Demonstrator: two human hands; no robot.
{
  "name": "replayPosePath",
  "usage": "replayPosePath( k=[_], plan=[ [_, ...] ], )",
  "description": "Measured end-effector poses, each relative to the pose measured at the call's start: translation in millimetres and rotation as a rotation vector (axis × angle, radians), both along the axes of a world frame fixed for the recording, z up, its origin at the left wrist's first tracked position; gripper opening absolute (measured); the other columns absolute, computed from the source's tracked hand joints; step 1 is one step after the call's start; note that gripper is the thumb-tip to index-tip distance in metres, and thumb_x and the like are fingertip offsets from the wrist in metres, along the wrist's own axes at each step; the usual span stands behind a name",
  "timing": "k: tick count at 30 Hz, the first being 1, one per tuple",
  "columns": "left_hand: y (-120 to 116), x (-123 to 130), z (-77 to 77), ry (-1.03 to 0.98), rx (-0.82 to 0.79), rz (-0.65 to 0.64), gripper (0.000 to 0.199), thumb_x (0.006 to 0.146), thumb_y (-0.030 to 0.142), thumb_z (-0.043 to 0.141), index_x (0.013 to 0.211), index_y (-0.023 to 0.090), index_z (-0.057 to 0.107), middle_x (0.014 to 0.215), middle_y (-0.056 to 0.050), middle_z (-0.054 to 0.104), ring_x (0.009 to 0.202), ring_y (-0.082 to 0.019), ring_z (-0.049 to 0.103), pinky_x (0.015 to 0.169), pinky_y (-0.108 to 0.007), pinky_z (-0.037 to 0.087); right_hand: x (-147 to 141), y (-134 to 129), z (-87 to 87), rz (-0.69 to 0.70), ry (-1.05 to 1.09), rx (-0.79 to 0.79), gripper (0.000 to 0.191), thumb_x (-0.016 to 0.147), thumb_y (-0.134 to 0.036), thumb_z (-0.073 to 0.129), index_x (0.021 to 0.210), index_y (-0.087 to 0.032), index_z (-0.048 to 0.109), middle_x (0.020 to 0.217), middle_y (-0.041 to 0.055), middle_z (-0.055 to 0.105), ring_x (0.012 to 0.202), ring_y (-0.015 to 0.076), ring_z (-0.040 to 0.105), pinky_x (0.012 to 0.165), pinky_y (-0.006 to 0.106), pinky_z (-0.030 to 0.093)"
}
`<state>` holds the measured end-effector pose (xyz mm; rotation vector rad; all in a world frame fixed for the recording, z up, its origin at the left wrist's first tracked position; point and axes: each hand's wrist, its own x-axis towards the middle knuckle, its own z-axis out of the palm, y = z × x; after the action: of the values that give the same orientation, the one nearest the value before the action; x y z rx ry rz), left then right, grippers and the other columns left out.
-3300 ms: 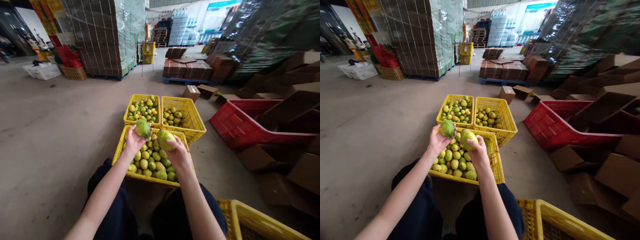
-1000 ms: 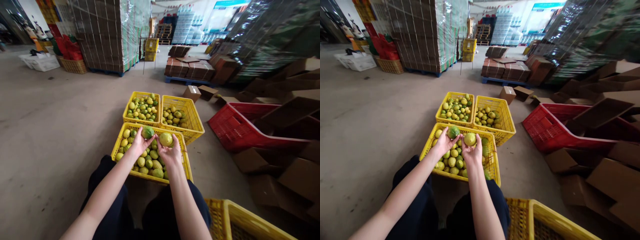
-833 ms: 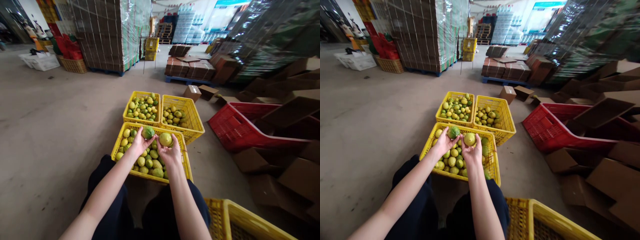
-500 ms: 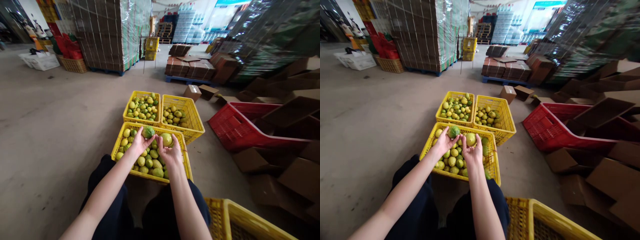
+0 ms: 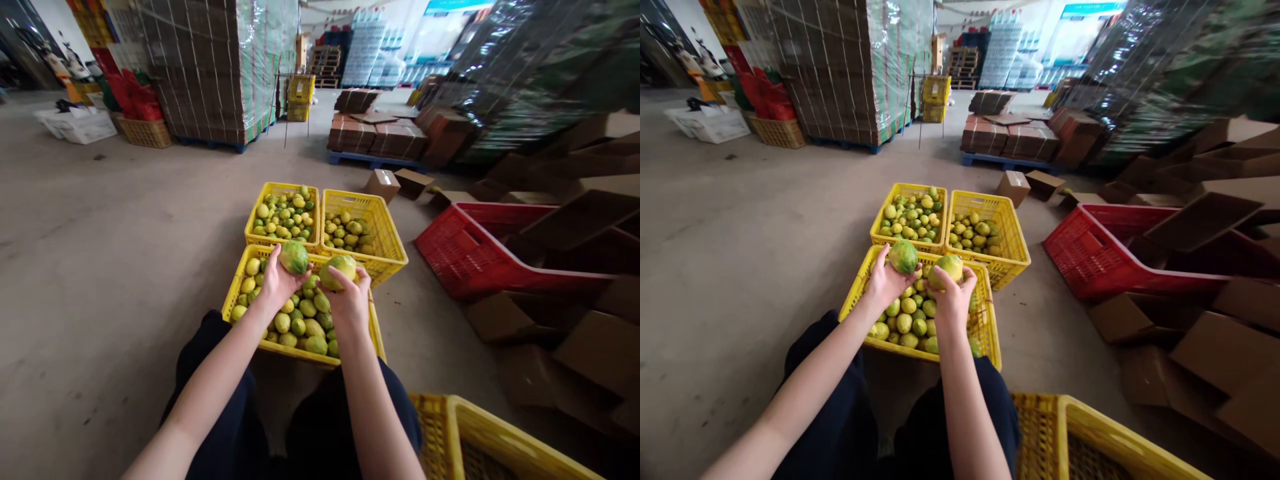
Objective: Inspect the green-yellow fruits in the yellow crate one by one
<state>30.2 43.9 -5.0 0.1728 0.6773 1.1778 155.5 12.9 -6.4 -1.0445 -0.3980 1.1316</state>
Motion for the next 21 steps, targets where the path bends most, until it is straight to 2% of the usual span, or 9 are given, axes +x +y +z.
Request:
replayPosePath(
  k=[2,5,7,9,12,15,18,21],
  plan=[
    [0,-2,-1.8,0.135,0.169,0.034,0.035,0.083,0.044,0.070,0.106,0.018,0.064,0.088,-0.005,0.069,0.083,-0.021,0.069,0.072,-0.031,0.058,0,-3,3.3,-0.026,-0.174,0.095,0.063,0.058,-0.024,0.084,0.106,-0.030,0.043,0.091,-0.0057,0.062,0.076,0.0153,0.064,0.067,0.030,0.057],
    [-3,-5,-6.2,0.499,0.494,0.163,0.054,0.067,0.032,0.086,0.115,0.024,0.061,0.116,-0.004,0.066,0.107,-0.023,0.065,0.092,-0.032,0.052,0,-8,5.9,-0.040,-0.416,0.190,0.062,0.062,-0.024,0.081,0.110,-0.029,0.042,0.091,-0.0051,0.058,0.075,0.0139,0.060,0.073,0.030,0.052],
    [-5,-7,-9.3,0.700,0.653,0.226,0.068,0.061,0.029,0.090,0.120,0.026,0.058,0.131,-0.006,0.059,0.120,-0.025,0.058,0.099,-0.031,0.048,0,-10,6.4,-0.068,-0.528,0.223,0.061,0.063,-0.024,0.079,0.109,-0.028,0.040,0.092,-0.0041,0.056,0.077,0.0143,0.060,0.075,0.031,0.052],
    [-7,-7,-11.6,0.787,0.748,0.226,0.072,0.059,0.030,0.091,0.122,0.026,0.055,0.135,-0.008,0.056,0.125,-0.026,0.055,0.100,-0.032,0.047,0,-10,6.7,-0.098,-0.595,0.240,0.062,0.062,-0.023,0.078,0.109,-0.028,0.038,0.098,-0.0021,0.055,0.083,0.0155,0.061,0.077,0.031,0.052],
    [-9,-9,-12.2,0.780,0.840,0.185,0.069,0.060,0.029,0.091,0.118,0.025,0.056,0.130,-0.008,0.058,0.125,-0.026,0.054,0.103,-0.034,0.045,0,-9,6.0,-0.099,-0.671,0.248,0.061,0.061,-0.023,0.078,0.108,-0.027,0.039,0.106,0.0014,0.054,0.089,0.0174,0.062,0.078,0.031,0.053],
    [-9,-13,-10.1,0.696,0.865,0.109,0.066,0.056,0.026,0.093,0.112,0.024,0.059,0.124,-0.007,0.061,0.120,-0.026,0.057,0.104,-0.035,0.044,1,-8,3.5,-0.053,-0.705,0.257,0.054,0.060,-0.022,0.076,0.106,-0.024,0.046,0.104,0.0024,0.057,0.088,0.0182,0.062,0.078,0.032,0.052],
    [-8,-15,-7.8,0.595,0.823,0.006,0.067,0.052,0.023,0.093,0.111,0.023,0.062,0.118,-0.005,0.065,0.111,-0.025,0.061,0.099,-0.034,0.046,3,-7,0.7,-0.016,-0.662,0.257,0.053,0.060,-0.021,0.075,0.105,-0.024,0.048,0.103,0.0022,0.059,0.087,0.0187,0.062,0.078,0.033,0.052],
    [-7,-16,-6.4,0.474,0.737,-0.044,0.069,0.052,0.021,0.093,0.116,0.024,0.065,0.108,-0.003,0.068,0.104,-0.023,0.064,0.095,-0.033,0.048,6,-6,0.2,0.032,-0.605,0.261,0.056,0.058,-0.022,0.078,0.106,-0.025,0.050,0.105,0.0026,0.062,0.088,0.0194,0.063,0.078,0.033,0.052]
  ],
)
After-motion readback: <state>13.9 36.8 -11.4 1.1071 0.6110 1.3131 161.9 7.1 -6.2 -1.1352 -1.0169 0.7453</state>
